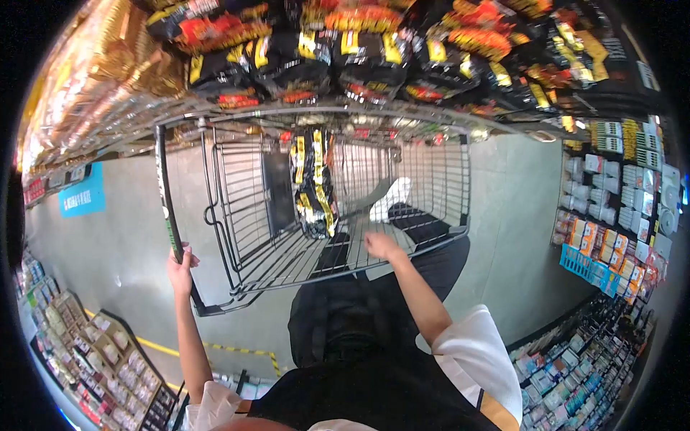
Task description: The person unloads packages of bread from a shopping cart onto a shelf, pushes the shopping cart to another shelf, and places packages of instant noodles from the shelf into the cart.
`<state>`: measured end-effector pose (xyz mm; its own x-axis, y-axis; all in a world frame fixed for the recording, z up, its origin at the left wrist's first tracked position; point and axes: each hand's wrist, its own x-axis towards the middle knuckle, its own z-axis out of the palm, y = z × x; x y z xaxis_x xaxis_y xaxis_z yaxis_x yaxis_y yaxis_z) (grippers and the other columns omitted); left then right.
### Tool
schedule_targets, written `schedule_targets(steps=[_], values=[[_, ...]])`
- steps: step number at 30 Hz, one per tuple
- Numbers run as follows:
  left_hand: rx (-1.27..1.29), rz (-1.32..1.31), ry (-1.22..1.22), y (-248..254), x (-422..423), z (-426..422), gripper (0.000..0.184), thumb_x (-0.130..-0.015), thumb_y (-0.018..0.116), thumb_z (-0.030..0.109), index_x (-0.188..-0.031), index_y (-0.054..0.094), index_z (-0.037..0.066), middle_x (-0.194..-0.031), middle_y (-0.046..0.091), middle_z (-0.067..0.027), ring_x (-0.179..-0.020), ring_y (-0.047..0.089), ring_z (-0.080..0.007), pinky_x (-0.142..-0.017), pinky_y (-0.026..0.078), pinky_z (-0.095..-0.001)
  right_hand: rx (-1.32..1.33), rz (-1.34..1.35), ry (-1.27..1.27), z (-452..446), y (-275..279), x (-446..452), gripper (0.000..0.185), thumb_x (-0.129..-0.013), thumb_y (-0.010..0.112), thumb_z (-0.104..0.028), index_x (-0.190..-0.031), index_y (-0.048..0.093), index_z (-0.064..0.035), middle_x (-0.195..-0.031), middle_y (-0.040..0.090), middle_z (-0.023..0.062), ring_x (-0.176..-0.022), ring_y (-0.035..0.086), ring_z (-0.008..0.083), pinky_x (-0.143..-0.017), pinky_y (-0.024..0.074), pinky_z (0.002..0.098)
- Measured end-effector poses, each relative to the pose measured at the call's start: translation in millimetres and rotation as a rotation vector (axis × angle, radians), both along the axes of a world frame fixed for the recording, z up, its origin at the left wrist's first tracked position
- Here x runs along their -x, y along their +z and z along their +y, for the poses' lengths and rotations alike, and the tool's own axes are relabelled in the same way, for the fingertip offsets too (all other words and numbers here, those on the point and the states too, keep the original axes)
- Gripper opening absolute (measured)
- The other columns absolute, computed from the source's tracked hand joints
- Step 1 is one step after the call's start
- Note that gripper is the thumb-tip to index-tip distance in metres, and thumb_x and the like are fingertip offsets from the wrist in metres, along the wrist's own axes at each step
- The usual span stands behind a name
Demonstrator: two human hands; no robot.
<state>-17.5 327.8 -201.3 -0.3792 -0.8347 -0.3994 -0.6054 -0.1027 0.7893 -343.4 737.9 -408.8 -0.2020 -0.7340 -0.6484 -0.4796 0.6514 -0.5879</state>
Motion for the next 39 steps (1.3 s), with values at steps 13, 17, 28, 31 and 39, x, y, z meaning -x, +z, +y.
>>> schedule_targets(steps=[13,17,28,31,39], values=[[0.031,0.062,-0.015,-2,-7,2,0.014,-0.09,0.058,0.015,-0.094,0.054,0.002,-0.062,0.055,-0.0029,-0.053,0.055,-0.0104,-0.049,0.044,-0.0239,-0.212,0.582,-0.23,42,69,2,0.029,-0.085,0.048,-0.032,-0.094,0.063,-0.0095,-0.096,0.066,0.0138,-0.1,0.06,0.0318,-0.096,0.0078,0.0778],[0.069,0.062,-0.032,-6,-10,1,0.013,-0.09,0.058,0.014,-0.092,0.054,0.002,-0.062,0.055,-0.0033,-0.052,0.056,-0.0111,-0.048,0.045,-0.0251,-0.131,0.326,-0.409,36,52,25,0.027,-0.081,0.055,-0.03,-0.092,0.066,-0.0081,-0.091,0.068,0.0139,-0.09,0.063,0.0309,-0.095,0.0357,0.0557],[0.091,0.092,-0.022,-16,-14,-1,0.012,-0.089,0.058,0.013,-0.087,0.054,0.002,-0.062,0.055,-0.0041,-0.051,0.057,-0.0124,-0.046,0.045,-0.0253,0.983,0.6,-1.009,-106,361,327,0.029,-0.086,0.062,-0.027,-0.098,0.054,-0.0018,-0.089,0.062,0.0116,-0.084,0.06,0.0212,-0.078,0.0469,0.0337],[0.109,0.075,-0.011,-12,-12,1,0.011,-0.088,0.058,0.012,-0.086,0.054,0.002,-0.062,0.056,-0.0044,-0.05,0.057,-0.0126,-0.045,0.045,-0.0257,1.099,0.772,-1.116,-134,452,371,0.044,-0.083,0.065,-0.036,-0.103,0.05,0.0008,-0.095,0.062,0.0153,-0.09,0.061,0.0262,-0.082,0.0467,0.0352],[0.104,0.046,0.015,-5,-11,3,0.012,-0.087,0.058,0.013,-0.088,0.055,0.001,-0.06,0.057,-0.0055,-0.051,0.058,-0.0133,-0.046,0.046,-0.0262,0.7,0.718,-1.179,-188,475,430,0.095,-0.072,0.06,-0.067,-0.131,0.043,0.0058,-0.126,0.052,0.0258,-0.121,0.05,0.0329,-0.101,0.0366,0.0371]])
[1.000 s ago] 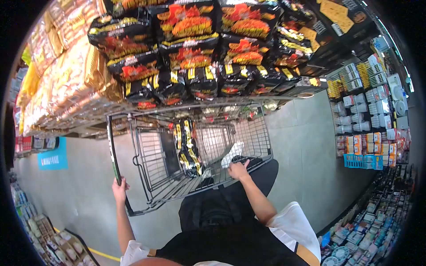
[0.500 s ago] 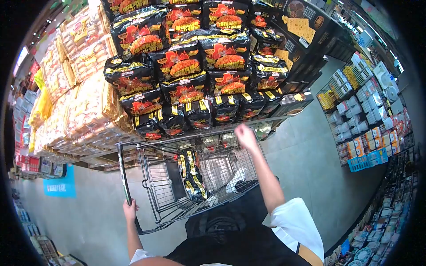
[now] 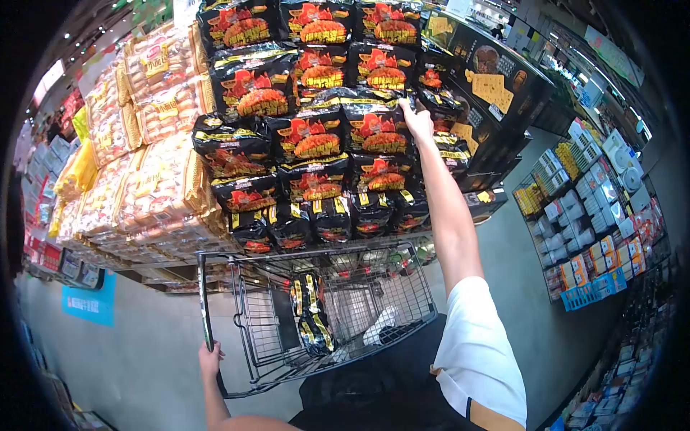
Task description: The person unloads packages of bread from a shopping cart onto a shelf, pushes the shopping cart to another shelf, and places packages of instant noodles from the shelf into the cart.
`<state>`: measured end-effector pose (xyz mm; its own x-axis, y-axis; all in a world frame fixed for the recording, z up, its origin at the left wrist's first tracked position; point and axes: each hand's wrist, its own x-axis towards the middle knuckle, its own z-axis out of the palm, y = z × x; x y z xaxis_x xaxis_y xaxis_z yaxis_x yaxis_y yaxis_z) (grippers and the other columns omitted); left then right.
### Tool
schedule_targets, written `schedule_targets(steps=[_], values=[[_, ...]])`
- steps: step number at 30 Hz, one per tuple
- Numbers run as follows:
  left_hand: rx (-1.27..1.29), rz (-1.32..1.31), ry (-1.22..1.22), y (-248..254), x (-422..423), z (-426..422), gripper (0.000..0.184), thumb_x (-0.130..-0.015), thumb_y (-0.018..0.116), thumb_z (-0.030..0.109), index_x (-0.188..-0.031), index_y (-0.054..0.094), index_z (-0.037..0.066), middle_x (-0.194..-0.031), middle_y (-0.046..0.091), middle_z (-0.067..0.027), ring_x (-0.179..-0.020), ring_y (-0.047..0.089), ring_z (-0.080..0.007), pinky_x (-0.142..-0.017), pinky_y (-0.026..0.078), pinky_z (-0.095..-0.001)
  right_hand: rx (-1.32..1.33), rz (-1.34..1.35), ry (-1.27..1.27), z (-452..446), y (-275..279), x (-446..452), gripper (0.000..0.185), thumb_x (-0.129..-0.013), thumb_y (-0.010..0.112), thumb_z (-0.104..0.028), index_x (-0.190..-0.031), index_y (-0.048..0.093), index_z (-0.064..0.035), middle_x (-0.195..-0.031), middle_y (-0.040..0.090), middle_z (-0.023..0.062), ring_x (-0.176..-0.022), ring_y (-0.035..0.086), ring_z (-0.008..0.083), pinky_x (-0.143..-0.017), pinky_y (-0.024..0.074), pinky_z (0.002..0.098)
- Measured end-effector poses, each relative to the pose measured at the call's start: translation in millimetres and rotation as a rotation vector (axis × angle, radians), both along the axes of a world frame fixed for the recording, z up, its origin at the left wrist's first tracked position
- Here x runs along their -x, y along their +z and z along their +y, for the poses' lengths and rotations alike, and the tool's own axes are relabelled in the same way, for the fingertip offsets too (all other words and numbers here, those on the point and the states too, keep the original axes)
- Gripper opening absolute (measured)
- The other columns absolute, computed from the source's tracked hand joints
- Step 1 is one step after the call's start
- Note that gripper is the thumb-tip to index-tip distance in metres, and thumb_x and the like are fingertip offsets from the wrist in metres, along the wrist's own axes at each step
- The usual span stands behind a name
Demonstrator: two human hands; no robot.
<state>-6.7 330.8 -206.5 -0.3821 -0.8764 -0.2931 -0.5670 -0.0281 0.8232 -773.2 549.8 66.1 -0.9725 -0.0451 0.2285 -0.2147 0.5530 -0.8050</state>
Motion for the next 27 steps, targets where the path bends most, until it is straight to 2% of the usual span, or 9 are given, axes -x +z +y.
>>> schedule_targets(steps=[2,7,9,11,17,19,23,26,27], values=[[-0.001,0.01,0.003,0,1,-2,0.013,-0.087,0.059,0.013,-0.088,0.055,0.001,-0.061,0.057,-0.0057,-0.051,0.058,-0.0133,-0.047,0.046,-0.0264,-0.025,0.012,0.004,-3,-6,4,0.075,-0.078,0.057,-0.057,-0.133,0.047,-0.0058,-0.126,0.054,0.0226,-0.12,0.05,0.0337,-0.1,0.0365,0.0376],[0.027,0.025,-0.001,-9,-5,-1,0.013,-0.087,0.058,0.014,-0.088,0.055,0.001,-0.062,0.058,-0.0055,-0.052,0.059,-0.0135,-0.048,0.047,-0.0268,-0.083,0.208,0.086,2,-8,1,0.048,-0.087,0.049,-0.045,-0.111,0.06,-0.0043,-0.105,0.062,0.0238,-0.103,0.058,0.039,-0.088,0.0436,0.0439],[0.018,0.026,0.003,-10,-6,-1,0.013,-0.087,0.058,0.014,-0.088,0.055,0.001,-0.062,0.058,-0.0055,-0.052,0.059,-0.0136,-0.048,0.047,-0.027,-0.038,0.229,0.085,6,-6,-5,0.045,-0.088,0.049,-0.045,-0.104,0.062,-0.0051,-0.098,0.064,0.0231,-0.098,0.06,0.0381,-0.083,0.0446,0.0443],[0.017,0.022,0.015,-8,-4,0,0.013,-0.088,0.058,0.014,-0.088,0.055,0.002,-0.062,0.058,-0.0055,-0.053,0.059,-0.0136,-0.048,0.047,-0.0273,0.009,0.309,0.062,8,-2,-17,0.046,-0.089,0.05,-0.048,-0.093,0.062,-0.004,-0.075,0.063,0.0187,-0.071,0.06,0.0327,-0.066,0.0443,0.0431],[-0.008,-0.045,0.007,3,1,0,0.014,-0.088,0.058,0.015,-0.088,0.055,0.001,-0.061,0.058,-0.006,-0.053,0.057,-0.0131,-0.049,0.046,-0.0275,0.082,0.782,0.059,56,33,-50,0.04,-0.091,0.055,-0.038,-0.09,0.062,0.0008,-0.072,0.06,0.018,-0.065,0.055,0.023,-0.066,0.0446,0.0373],[0.032,-0.037,-0.027,2,-1,0,0.015,-0.088,0.058,0.016,-0.089,0.056,0.001,-0.061,0.058,-0.006,-0.052,0.056,-0.0127,-0.05,0.045,-0.027,-0.022,0.583,0.161,87,66,-88,0.04,-0.092,0.055,-0.037,-0.097,0.062,0.0023,-0.082,0.062,0.0194,-0.075,0.056,0.0182,-0.073,0.0454,0.0323],[0.078,-0.14,-0.065,1,-3,-4,0.018,-0.088,0.059,0.018,-0.093,0.057,0.001,-0.063,0.059,-0.0057,-0.055,0.055,-0.0113,-0.053,0.045,-0.0264,-0.025,0.399,0.345,138,75,-112,0.041,-0.092,0.056,-0.032,-0.106,0.059,0.0067,-0.095,0.064,0.0055,-0.089,0.054,0.0098,-0.08,0.0435,0.0254],[-0.02,-0.055,-0.037,2,-3,-4,0.019,-0.089,0.059,0.02,-0.094,0.057,0.002,-0.064,0.059,-0.0045,-0.056,0.055,-0.0108,-0.053,0.045,-0.0257,-0.098,0.083,0.538,157,60,-169,0.031,-0.094,0.053,-0.022,-0.107,0.059,0.0056,-0.094,0.062,0.0009,-0.086,0.053,0.0049,-0.078,0.0418,0.02],[-0.03,-0.06,-0.039,2,0,-4,0.018,-0.089,0.059,0.02,-0.094,0.057,0.002,-0.064,0.059,-0.0042,-0.056,0.055,-0.0107,-0.053,0.045,-0.0255,-0.168,0.076,0.561,156,51,-194,0.026,-0.095,0.053,-0.02,-0.101,0.059,0.0043,-0.085,0.06,-0.0008,-0.078,0.05,0.0049,-0.07,0.0418,0.0209]])
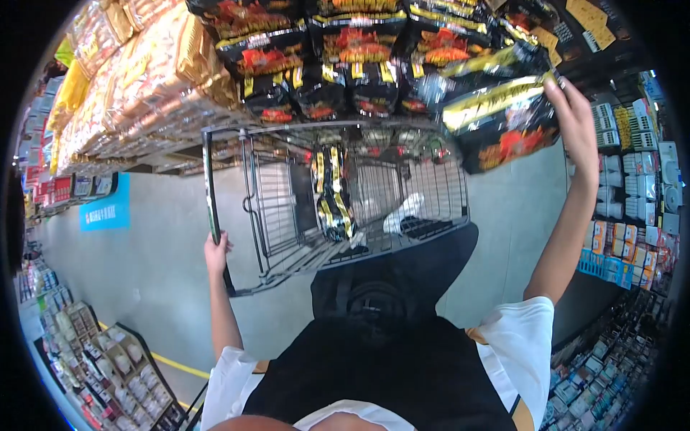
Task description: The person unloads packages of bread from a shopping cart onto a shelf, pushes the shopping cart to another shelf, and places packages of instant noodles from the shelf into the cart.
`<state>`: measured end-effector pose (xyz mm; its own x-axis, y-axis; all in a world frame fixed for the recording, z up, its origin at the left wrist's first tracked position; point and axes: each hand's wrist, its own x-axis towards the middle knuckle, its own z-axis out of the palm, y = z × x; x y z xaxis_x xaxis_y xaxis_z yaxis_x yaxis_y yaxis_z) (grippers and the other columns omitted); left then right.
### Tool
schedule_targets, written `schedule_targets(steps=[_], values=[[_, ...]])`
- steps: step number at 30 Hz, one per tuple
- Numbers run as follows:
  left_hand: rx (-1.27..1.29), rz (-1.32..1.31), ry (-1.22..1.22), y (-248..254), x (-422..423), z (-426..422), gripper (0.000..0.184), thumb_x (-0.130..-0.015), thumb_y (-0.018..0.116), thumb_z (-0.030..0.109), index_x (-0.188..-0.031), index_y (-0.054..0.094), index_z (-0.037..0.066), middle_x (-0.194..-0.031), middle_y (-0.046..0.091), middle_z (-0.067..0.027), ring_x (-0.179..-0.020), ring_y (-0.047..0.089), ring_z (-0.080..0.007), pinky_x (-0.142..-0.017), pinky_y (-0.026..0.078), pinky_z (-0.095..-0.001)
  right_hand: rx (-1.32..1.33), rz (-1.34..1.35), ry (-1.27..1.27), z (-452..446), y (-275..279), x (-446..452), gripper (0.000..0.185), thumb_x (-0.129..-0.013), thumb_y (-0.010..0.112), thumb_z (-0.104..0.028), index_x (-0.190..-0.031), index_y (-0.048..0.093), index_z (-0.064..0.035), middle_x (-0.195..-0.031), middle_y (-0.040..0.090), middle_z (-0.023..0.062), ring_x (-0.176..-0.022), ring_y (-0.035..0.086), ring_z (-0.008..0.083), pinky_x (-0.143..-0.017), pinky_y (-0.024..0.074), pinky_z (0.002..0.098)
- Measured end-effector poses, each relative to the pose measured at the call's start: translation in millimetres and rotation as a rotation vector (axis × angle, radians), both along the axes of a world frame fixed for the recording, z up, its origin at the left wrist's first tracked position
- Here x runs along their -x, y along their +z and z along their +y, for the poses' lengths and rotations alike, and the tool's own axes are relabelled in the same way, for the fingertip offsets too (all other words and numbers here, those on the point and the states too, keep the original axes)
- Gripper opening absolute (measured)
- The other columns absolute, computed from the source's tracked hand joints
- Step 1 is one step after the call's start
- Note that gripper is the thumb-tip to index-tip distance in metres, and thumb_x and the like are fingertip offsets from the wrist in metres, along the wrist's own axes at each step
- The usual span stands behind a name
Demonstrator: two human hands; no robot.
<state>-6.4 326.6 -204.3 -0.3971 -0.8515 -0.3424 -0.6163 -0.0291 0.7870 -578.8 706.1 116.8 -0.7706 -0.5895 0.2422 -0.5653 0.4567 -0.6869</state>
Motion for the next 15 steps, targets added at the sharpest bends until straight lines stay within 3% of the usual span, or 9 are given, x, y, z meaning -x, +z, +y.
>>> schedule_targets(steps=[2,4,8,9,10,12,14,15], values=[[-0.007,-0.006,0.01,-2,1,-1,0.019,-0.089,0.059,0.02,-0.094,0.057,0.002,-0.064,0.059,-0.0043,-0.056,0.055,-0.0106,-0.053,0.045,-0.0255,-0.265,-0.008,0.072,22,-34,-15,0.027,-0.095,0.052,-0.021,-0.095,0.058,0.0049,-0.078,0.054,-0.0022,-0.072,0.045,0.0057,-0.064,0.0401,0.0233],[-0.015,-0.005,0.023,-3,2,2,0.019,-0.089,0.059,0.02,-0.094,0.057,0.002,-0.065,0.059,-0.0045,-0.056,0.055,-0.0104,-0.053,0.045,-0.0256,-0.34,-0.07,0.097,22,-67,-45,0.029,-0.095,0.053,-0.024,-0.089,0.056,0.0043,-0.066,0.047,0.002,-0.067,0.041,0.0063,-0.057,0.0374,0.0265],[0.005,-0.041,0.022,7,7,3,0.018,-0.09,0.059,0.02,-0.093,0.057,0.002,-0.064,0.058,-0.0041,-0.056,0.055,-0.0103,-0.053,0.045,-0.0251,-0.466,-0.15,0.162,29,-131,-72,0.029,-0.093,0.054,-0.026,-0.086,0.055,0.0021,-0.055,0.042,0.0169,-0.049,0.041,0.0206,-0.05,0.0368,0.0355],[0.01,-0.034,0.018,8,8,3,0.017,-0.09,0.058,0.02,-0.093,0.057,0.003,-0.064,0.058,-0.0038,-0.056,0.055,-0.0101,-0.053,0.045,-0.0248,-0.496,-0.206,0.139,29,-144,-79,0.029,-0.092,0.054,-0.026,-0.086,0.057,0.0018,-0.057,0.047,0.0197,-0.049,0.041,0.0296,-0.052,0.0381,0.0376],[0.014,-0.027,0.012,6,8,4,0.017,-0.09,0.058,0.019,-0.092,0.057,0.003,-0.064,0.058,-0.0036,-0.056,0.055,-0.0099,-0.053,0.045,-0.0245,-0.562,-0.229,0.131,25,-153,-87,0.028,-0.092,0.055,-0.027,-0.09,0.059,0.0015,-0.068,0.057,0.0226,-0.059,0.054,0.0345,-0.059,0.0443,0.0374],[0.0,-0.021,0.019,3,6,2,0.017,-0.09,0.058,0.019,-0.092,0.057,0.003,-0.064,0.057,-0.0034,-0.056,0.055,-0.0098,-0.053,0.045,-0.0244,-0.437,-0.211,0.213,25,-188,-97,0.026,-0.089,0.059,-0.024,-0.095,0.06,0.0017,-0.092,0.064,0.0232,-0.082,0.062,0.0378,-0.071,0.0488,0.0366],[-0.012,-0.019,0.029,0,7,2,0.016,-0.09,0.058,0.019,-0.092,0.057,0.003,-0.064,0.057,-0.0032,-0.057,0.055,-0.0096,-0.053,0.044,-0.0243,-0.364,-0.284,0.305,24,-228,-97,0.025,-0.086,0.062,-0.019,-0.099,0.06,0.0018,-0.11,0.062,0.0198,-0.097,0.06,0.0367,-0.079,0.0493,0.0363],[0.001,-0.021,0.026,2,8,2,0.016,-0.09,0.057,0.019,-0.092,0.057,0.003,-0.064,0.057,-0.0032,-0.057,0.055,-0.0097,-0.053,0.044,-0.0244,-0.323,-0.259,0.355,23,-251,-96,0.024,-0.083,0.064,-0.016,-0.1,0.06,0.0015,-0.113,0.061,0.0186,-0.096,0.061,0.0369,-0.079,0.0496,0.0362]])
